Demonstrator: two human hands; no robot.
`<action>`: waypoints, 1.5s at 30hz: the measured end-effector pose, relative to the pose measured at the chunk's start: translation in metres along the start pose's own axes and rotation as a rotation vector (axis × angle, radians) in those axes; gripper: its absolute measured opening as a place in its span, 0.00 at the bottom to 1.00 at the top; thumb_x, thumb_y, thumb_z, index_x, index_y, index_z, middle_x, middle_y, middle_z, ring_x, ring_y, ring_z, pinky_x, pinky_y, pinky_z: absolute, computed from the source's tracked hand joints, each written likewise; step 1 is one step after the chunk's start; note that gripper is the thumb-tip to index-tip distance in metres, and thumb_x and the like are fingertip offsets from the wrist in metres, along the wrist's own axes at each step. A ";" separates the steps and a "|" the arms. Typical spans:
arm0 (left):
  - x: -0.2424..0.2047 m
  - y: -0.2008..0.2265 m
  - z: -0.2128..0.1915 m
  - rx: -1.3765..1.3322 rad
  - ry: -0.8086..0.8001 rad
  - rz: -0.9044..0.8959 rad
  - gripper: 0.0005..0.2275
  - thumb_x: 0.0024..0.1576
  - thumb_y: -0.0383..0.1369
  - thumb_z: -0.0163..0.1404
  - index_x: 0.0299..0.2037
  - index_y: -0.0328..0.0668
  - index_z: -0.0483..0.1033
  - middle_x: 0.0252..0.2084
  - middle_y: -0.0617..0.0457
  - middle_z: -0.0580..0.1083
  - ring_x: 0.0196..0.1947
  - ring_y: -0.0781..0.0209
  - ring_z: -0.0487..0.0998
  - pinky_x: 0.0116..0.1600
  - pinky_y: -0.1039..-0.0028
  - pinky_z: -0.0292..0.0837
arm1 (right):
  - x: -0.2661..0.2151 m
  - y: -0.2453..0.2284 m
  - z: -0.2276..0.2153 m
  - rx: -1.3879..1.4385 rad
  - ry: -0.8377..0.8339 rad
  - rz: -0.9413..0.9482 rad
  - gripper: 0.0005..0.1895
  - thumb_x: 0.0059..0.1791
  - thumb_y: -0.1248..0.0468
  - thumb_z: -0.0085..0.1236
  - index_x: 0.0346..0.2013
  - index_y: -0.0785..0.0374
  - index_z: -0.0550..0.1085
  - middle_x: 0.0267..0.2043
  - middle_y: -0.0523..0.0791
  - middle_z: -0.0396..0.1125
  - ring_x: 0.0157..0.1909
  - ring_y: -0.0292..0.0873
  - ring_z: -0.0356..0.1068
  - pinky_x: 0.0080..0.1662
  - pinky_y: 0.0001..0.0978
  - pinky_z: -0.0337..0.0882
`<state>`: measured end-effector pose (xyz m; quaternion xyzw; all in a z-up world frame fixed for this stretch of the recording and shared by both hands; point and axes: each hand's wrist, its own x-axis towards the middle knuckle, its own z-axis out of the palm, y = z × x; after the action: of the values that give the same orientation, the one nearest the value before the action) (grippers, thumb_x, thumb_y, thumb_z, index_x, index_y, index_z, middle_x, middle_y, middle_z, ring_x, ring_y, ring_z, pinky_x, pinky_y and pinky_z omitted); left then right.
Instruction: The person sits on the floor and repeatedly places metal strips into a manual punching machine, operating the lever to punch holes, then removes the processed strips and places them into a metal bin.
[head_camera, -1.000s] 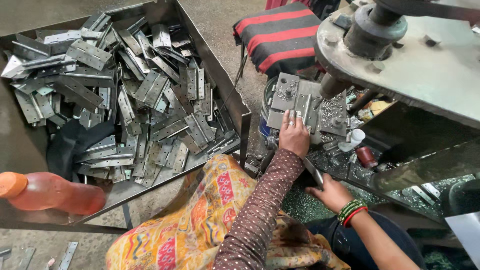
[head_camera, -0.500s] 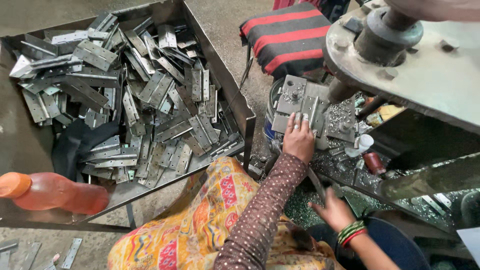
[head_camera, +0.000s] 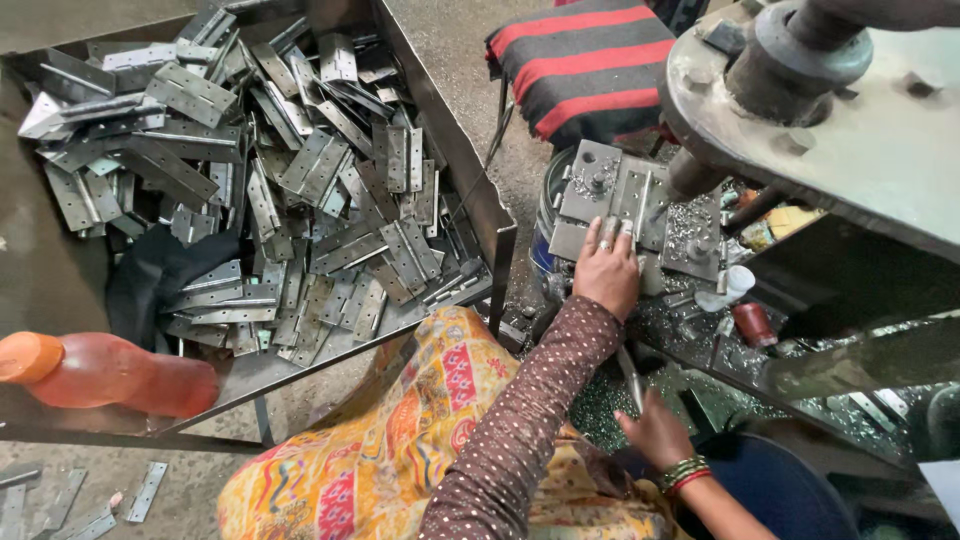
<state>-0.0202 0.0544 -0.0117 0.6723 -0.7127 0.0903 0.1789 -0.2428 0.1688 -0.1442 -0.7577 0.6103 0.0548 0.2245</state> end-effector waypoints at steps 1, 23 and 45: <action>0.006 -0.004 -0.002 0.001 0.019 -0.002 0.13 0.60 0.32 0.44 0.48 0.40 0.81 0.63 0.43 0.72 0.69 0.47 0.66 0.77 0.52 0.41 | 0.005 -0.001 -0.021 -0.002 0.003 -0.017 0.38 0.45 0.38 0.55 0.53 0.66 0.59 0.29 0.60 0.73 0.33 0.63 0.76 0.36 0.54 0.75; -0.072 -0.077 -0.022 -0.408 0.459 -0.326 0.15 0.55 0.33 0.53 0.52 0.40 0.72 0.54 0.45 0.71 0.58 0.47 0.72 0.69 0.54 0.63 | -0.008 -0.004 -0.090 0.334 0.324 -0.104 0.33 0.48 0.50 0.62 0.61 0.71 0.70 0.49 0.54 0.73 0.44 0.51 0.76 0.45 0.42 0.74; -0.141 -0.245 0.005 -0.667 0.483 -1.085 0.26 0.55 0.35 0.57 0.64 0.46 0.63 0.50 0.38 0.78 0.50 0.37 0.79 0.52 0.53 0.73 | -0.034 -0.059 -0.127 0.259 0.391 -0.168 0.25 0.47 0.57 0.64 0.56 0.64 0.73 0.55 0.53 0.67 0.47 0.47 0.75 0.44 0.38 0.76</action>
<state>0.2264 0.1640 -0.0969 0.8043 -0.2045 -0.0892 0.5508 -0.2196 0.1565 -0.0030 -0.7670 0.5788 -0.1907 0.2011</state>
